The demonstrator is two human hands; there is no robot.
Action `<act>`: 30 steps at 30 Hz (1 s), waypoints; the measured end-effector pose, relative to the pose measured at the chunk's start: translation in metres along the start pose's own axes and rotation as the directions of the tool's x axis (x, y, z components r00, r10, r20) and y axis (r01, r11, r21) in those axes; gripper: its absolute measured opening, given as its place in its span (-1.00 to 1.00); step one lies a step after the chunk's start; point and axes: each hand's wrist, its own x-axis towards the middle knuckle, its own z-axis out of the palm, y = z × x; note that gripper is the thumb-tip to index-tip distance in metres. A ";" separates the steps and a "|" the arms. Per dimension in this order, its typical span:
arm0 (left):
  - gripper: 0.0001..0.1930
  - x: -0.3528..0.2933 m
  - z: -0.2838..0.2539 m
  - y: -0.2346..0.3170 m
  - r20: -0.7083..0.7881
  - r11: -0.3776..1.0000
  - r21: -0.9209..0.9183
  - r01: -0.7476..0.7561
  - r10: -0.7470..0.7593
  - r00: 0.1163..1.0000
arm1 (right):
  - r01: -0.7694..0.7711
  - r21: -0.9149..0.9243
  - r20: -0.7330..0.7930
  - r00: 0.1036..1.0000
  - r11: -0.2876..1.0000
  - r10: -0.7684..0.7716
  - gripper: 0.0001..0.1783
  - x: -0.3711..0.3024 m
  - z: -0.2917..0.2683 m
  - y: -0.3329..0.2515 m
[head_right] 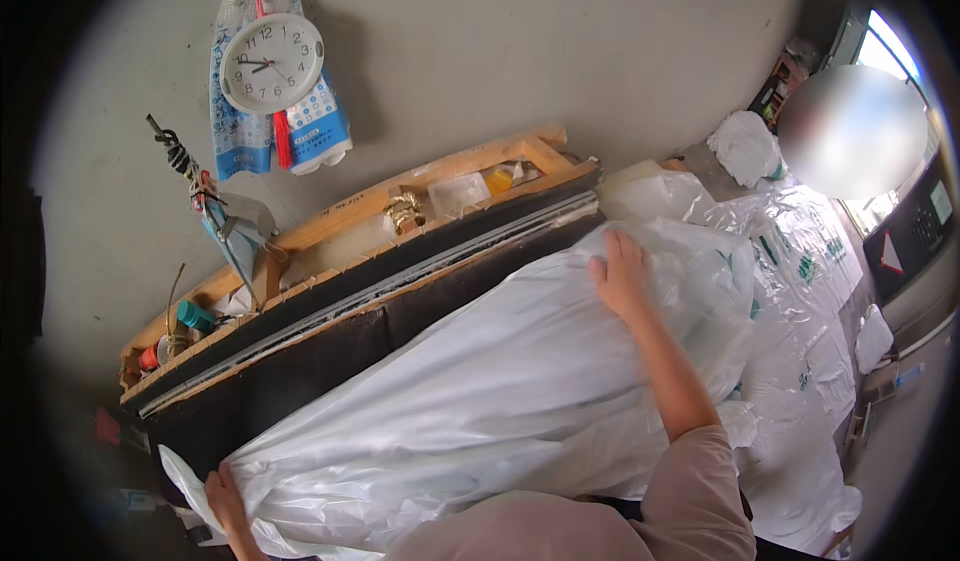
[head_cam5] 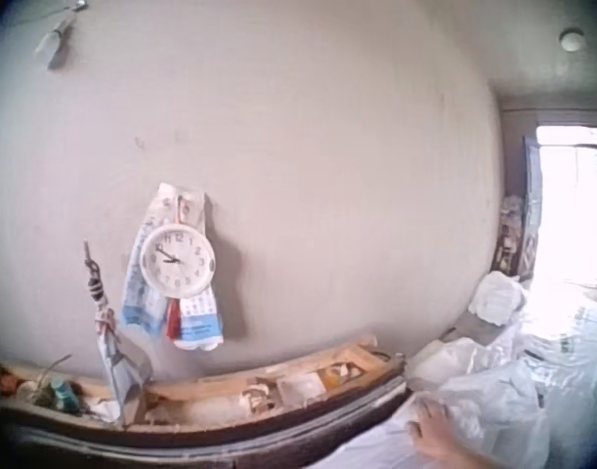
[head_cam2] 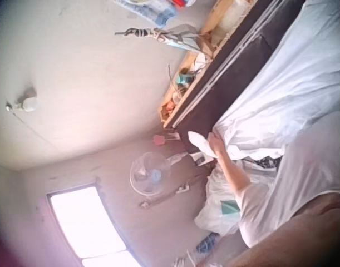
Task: The person spreads out and folds large plastic sheets on a bench by hand, smooths each sheet flat, and stacks the folded sheets onto a pile on the floor.
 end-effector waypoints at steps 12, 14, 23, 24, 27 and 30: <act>-0.86 -0.069 -0.045 0.306 -0.378 0.498 -0.321 -0.806 0.712 0.591 | 0.097 0.125 0.145 0.983 0.987 -0.114 -0.50 -0.017 -0.027 -0.034; -0.93 -0.078 -0.028 0.293 -0.145 0.513 -0.688 -0.513 0.596 0.790 | 0.146 0.101 0.080 0.985 0.984 -0.154 -0.53 -0.008 -0.019 -0.013; -0.96 -0.075 -0.034 0.120 -0.044 0.815 -0.524 -0.246 0.262 0.964 | 0.348 0.080 0.199 0.913 0.934 -0.357 -0.31 -0.114 -0.053 -0.097; -0.96 -0.071 -0.034 0.120 -0.041 0.814 -0.524 -0.249 0.268 0.963 | 0.285 0.077 0.157 0.943 0.956 -0.293 -0.30 -0.108 -0.051 -0.101; -0.96 -0.069 -0.037 0.121 -0.097 0.818 -0.473 -0.326 0.320 0.943 | 0.295 -0.041 0.175 0.943 0.955 -0.284 -0.29 -0.126 -0.057 -0.092; -0.97 -0.071 -0.038 0.124 -0.187 0.771 -0.512 -0.380 0.332 0.925 | 0.286 -0.075 0.181 0.946 0.955 -0.269 -0.33 -0.126 -0.065 -0.089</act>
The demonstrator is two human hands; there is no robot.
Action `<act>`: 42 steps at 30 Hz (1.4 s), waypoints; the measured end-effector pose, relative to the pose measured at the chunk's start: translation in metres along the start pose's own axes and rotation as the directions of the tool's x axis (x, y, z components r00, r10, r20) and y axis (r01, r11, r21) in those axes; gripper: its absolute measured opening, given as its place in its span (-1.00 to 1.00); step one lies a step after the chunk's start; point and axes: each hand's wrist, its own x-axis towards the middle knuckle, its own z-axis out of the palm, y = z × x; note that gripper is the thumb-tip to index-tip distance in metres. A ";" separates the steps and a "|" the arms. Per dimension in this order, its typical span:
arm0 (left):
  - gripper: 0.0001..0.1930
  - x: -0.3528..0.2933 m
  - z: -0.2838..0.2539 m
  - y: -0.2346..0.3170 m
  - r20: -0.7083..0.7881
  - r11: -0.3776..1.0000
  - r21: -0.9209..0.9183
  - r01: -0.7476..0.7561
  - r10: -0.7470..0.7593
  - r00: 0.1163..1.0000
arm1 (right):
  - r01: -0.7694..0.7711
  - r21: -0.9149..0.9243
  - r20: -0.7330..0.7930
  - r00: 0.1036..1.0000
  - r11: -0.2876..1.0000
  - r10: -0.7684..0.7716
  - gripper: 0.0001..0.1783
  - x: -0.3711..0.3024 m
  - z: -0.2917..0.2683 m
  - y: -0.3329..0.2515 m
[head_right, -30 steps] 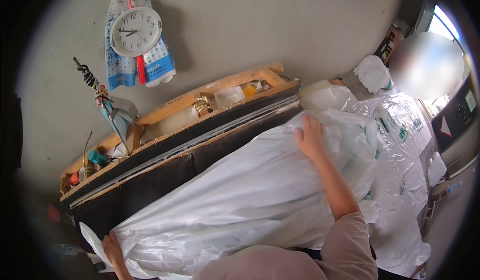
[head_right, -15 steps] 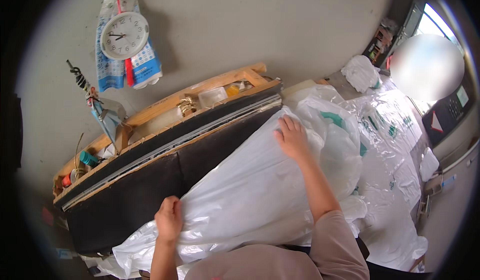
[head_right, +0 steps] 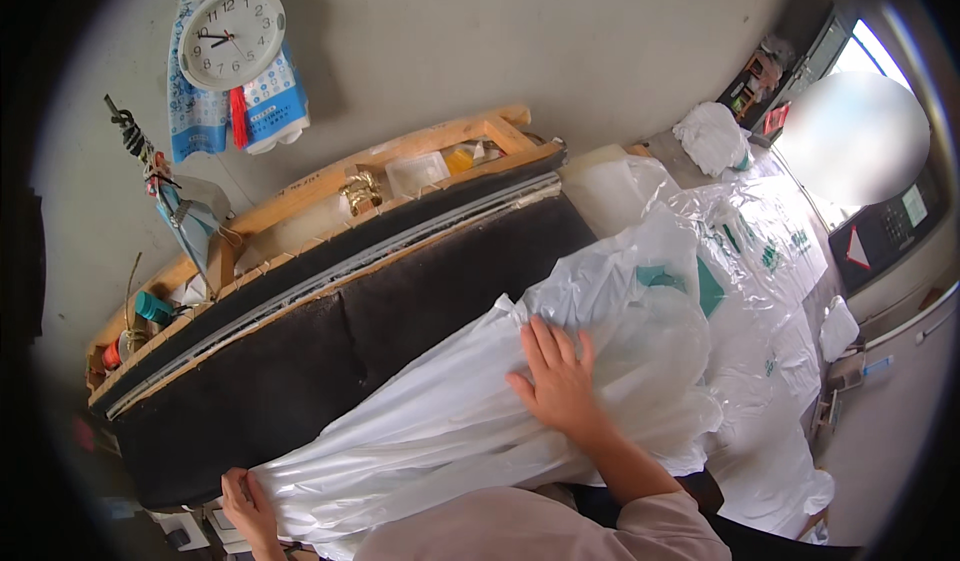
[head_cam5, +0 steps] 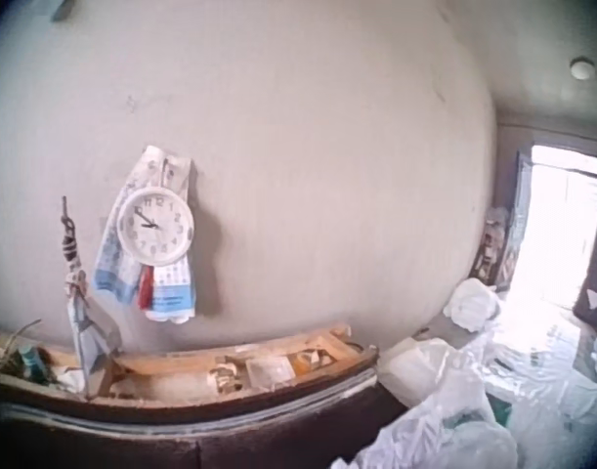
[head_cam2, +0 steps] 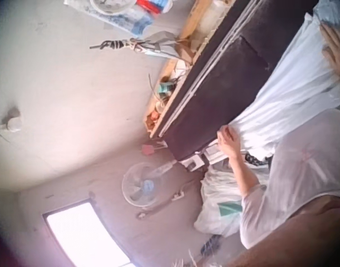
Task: The person spreads out and folds large plastic sheets on a bench by hand, smooths each sheet flat, and stacks the folded sheets onto a pile on the floor.
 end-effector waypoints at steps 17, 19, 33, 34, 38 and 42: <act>-0.94 -0.071 0.008 -0.011 -0.082 0.996 0.011 0.090 -0.089 0.993 | 0.275 0.137 -0.168 0.953 0.952 -0.251 -0.59 0.067 0.018 -0.009; -0.94 -0.071 0.009 -0.013 -0.067 0.994 -0.007 0.105 -0.106 0.992 | 0.220 0.087 -0.148 0.967 0.972 -0.206 -0.57 0.067 0.016 -0.004; -0.82 -0.115 0.022 -0.035 -0.185 0.971 0.101 0.214 -0.193 0.963 | 0.241 0.046 -0.177 0.957 0.970 -0.229 -0.78 0.087 0.023 -0.011; -0.82 -0.119 0.022 -0.036 -0.191 0.970 0.102 0.219 -0.197 0.962 | 0.196 0.113 -0.258 0.953 0.974 -0.162 -0.89 0.093 0.021 -0.018; -0.81 -0.115 0.025 -0.032 -0.194 0.966 0.159 0.201 -0.169 0.966 | 0.251 0.297 -0.061 0.968 0.921 -0.244 -0.92 0.106 0.016 -0.005; -0.79 -0.055 0.011 -0.002 -0.174 0.828 -0.440 0.348 -0.459 0.871 | -0.068 0.889 -0.067 0.959 0.453 0.277 -0.86 0.126 0.003 -0.004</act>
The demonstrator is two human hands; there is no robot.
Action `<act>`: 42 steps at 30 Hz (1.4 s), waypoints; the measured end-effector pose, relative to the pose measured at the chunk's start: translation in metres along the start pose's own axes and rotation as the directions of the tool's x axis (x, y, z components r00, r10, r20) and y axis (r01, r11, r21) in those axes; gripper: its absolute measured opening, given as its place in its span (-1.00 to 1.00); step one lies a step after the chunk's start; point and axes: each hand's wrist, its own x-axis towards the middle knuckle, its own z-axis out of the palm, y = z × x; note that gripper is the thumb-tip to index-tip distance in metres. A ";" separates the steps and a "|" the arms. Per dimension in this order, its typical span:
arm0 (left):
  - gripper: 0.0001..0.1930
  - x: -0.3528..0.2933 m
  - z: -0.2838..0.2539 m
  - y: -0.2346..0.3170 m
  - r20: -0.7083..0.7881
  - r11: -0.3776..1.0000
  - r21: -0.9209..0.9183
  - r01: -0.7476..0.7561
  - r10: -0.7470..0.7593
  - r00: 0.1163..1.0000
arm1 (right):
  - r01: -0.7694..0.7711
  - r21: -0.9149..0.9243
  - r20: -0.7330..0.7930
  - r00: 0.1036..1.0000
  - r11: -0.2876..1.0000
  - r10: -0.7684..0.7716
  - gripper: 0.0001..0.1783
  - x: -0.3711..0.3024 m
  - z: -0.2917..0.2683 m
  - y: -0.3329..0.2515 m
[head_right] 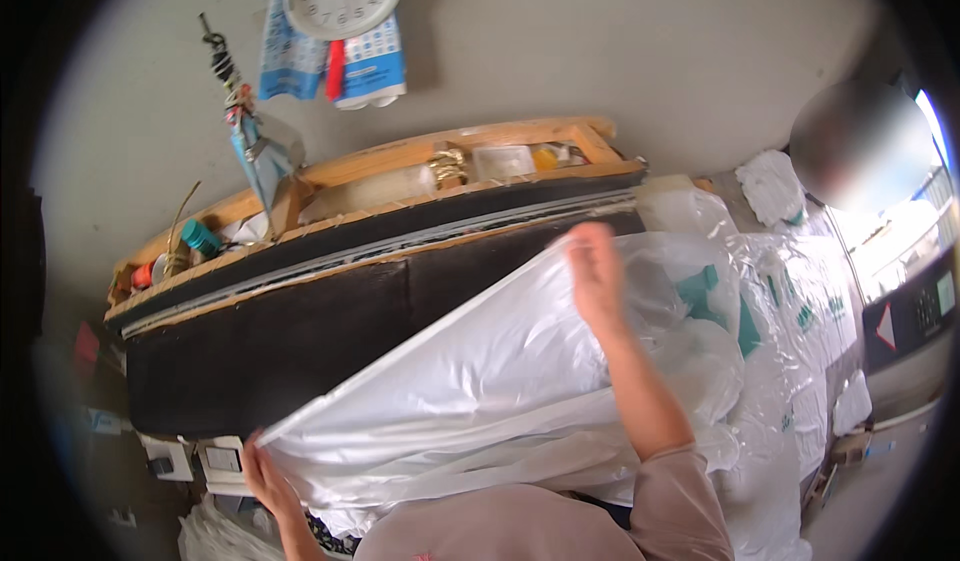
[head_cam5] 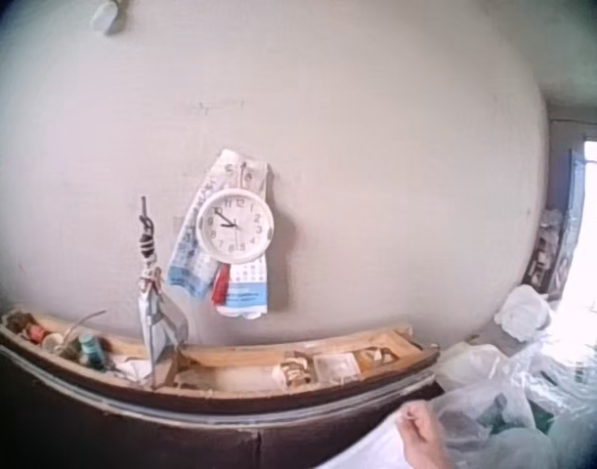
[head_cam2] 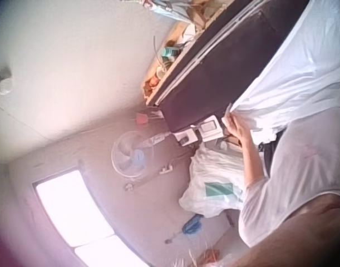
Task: The person spreads out and folds large plastic sheets on a bench by hand, smooths each sheet flat, and stacks the folded sheets onto a pile on the floor.
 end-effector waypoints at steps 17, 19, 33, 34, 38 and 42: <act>-0.81 0.157 0.166 0.051 -0.084 0.945 0.328 0.000 0.029 0.996 | -0.299 -0.324 -0.436 0.889 0.897 0.139 -0.72 0.103 0.011 0.123; -0.80 0.158 0.162 0.054 -0.066 0.948 0.318 0.014 0.007 0.998 | -0.256 -0.133 -0.386 0.903 0.957 0.188 -0.78 0.102 0.001 0.133; -0.89 0.154 0.151 0.055 0.009 0.975 0.198 -0.104 0.104 0.995 | -0.320 -0.417 -0.094 0.946 0.851 0.310 -0.35 0.117 -0.051 0.103; -0.89 0.143 0.151 0.062 -0.031 0.942 0.115 -0.316 0.321 0.947 | -0.105 -0.496 -0.144 0.989 0.862 0.038 -0.40 0.101 -0.051 0.125; -0.87 0.074 0.084 0.105 -0.034 0.552 0.211 -0.807 0.829 0.558 | 0.348 -0.785 0.038 0.853 0.513 -0.521 -0.63 0.056 -0.040 0.097; -0.81 0.062 0.028 0.051 -0.342 0.931 0.224 -0.288 0.352 0.871 | 0.009 -0.280 0.153 0.988 0.960 0.035 -0.76 0.010 -0.016 0.032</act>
